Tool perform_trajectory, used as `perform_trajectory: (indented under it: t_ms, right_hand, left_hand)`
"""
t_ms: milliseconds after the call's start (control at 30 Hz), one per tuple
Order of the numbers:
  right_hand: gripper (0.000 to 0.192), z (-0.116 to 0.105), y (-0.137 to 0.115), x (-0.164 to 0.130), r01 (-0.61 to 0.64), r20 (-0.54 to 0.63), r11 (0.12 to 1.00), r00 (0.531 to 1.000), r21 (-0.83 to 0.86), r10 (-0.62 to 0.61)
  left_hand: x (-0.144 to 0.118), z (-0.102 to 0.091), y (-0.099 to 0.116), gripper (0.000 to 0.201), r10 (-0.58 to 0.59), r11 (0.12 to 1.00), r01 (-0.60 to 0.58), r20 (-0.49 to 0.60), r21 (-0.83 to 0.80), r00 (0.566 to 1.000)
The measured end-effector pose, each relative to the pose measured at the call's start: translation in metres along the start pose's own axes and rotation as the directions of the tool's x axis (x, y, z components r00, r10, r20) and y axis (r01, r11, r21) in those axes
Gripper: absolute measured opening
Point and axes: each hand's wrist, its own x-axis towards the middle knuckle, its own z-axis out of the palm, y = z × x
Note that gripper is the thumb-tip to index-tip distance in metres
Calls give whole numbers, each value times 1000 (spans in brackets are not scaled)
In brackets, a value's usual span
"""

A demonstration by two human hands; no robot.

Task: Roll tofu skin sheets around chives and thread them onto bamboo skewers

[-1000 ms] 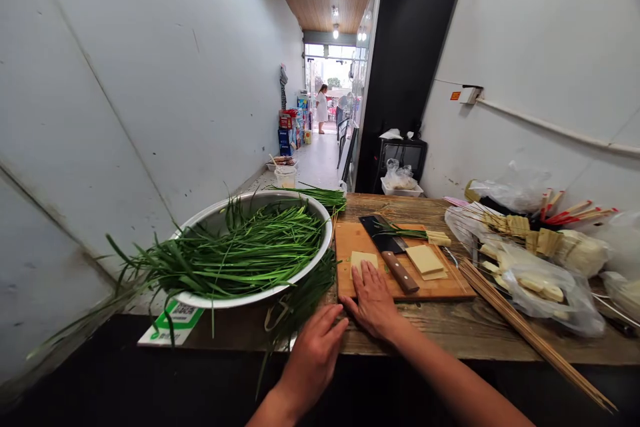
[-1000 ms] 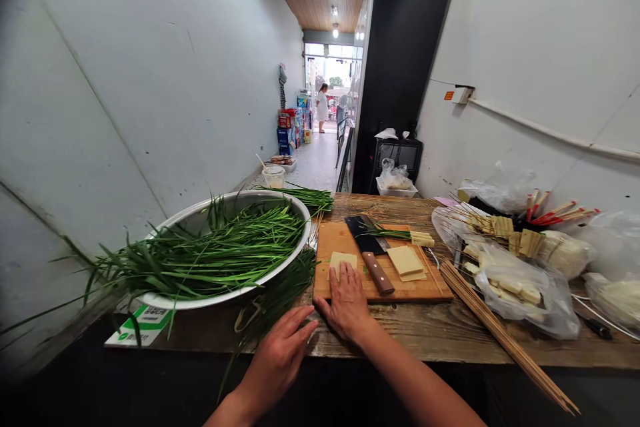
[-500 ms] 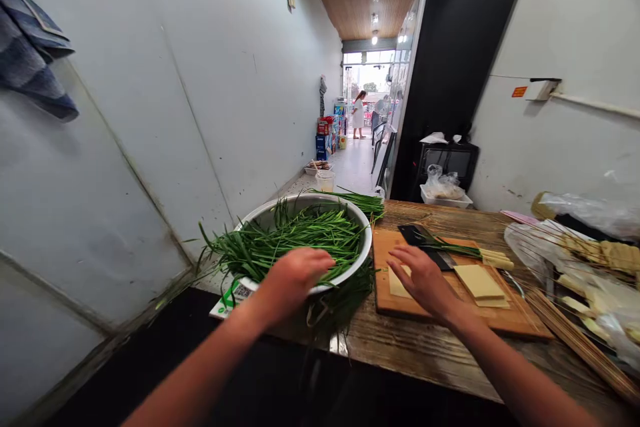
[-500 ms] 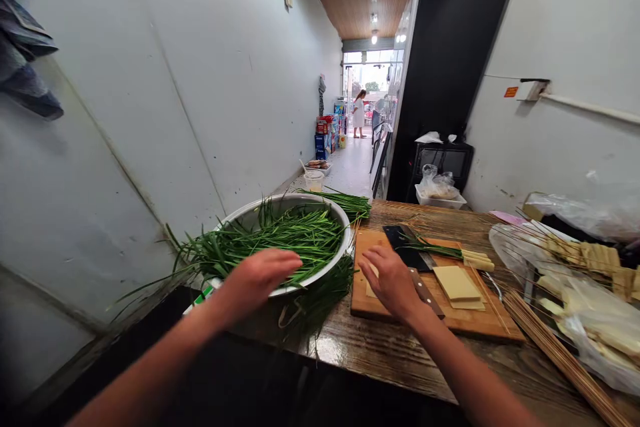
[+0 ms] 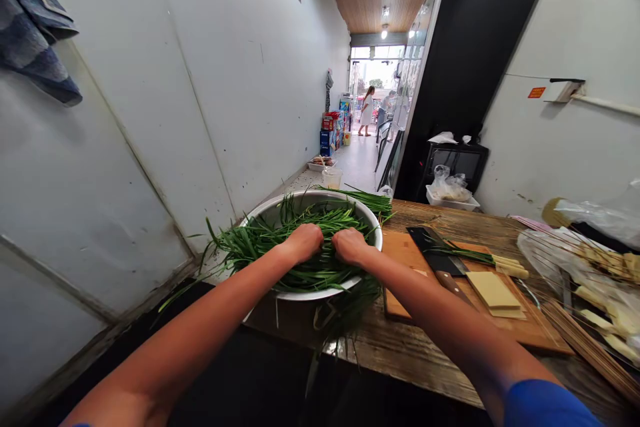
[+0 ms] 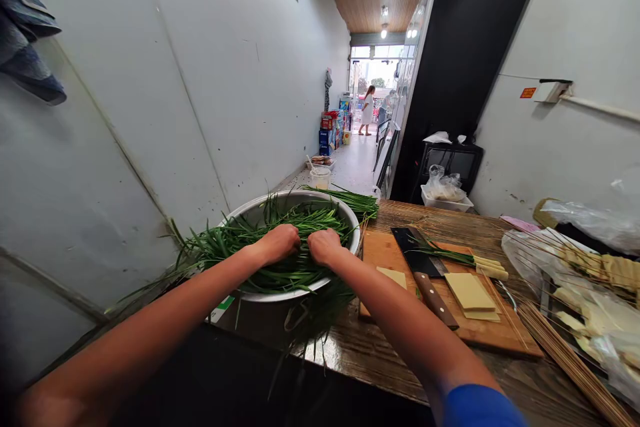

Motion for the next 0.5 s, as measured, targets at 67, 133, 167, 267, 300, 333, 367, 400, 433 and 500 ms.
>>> perform_trajectory:
  t_ms: [67,133,167,267,300,333,367,400,433,500]
  right_hand:
    - [23,-3,7,1,34,-19,999,999,6,-34]
    - [24,-9,16,3,105,-44,993,994,48,-103]
    - [23,-13,21,5,146,-55,986,988,78,-142]
    - [20,-22,32,8,218,-92,960,974,174,-205]
    - [20,-23,36,9,223,-109,952,973,208,-204]
    - [20,-23,40,9,228,-128,941,971,251,-201]
    - [21,-22,45,8,233,-148,922,969,308,-196]
    - [25,-21,50,7,236,-173,895,968,379,-182]
    - [30,-19,56,5,231,-201,857,968,460,-153]
    - [39,-12,67,1,185,-259,754,966,630,-20]
  left_hand:
    - [-1,-6,-1,17,3,1000,-3,-27,7,1000]
    - [0,-15,0,19,17,999,-20,-82,-35,996]
    - [1,-18,1,20,20,997,-27,-98,-76,995]
    - [7,-27,5,20,-24,979,14,-44,-203,999]
    - [9,-29,6,20,-47,971,44,-9,-235,999]
    - [12,-31,6,20,-70,963,72,18,-260,997]
    - [13,-32,6,21,-82,955,86,27,-283,996]
    - [14,-34,5,21,-89,949,91,21,-302,996]
    - [15,-36,3,21,-91,945,88,6,-315,996]
    - [14,-40,-3,22,-91,940,78,-23,-332,996]
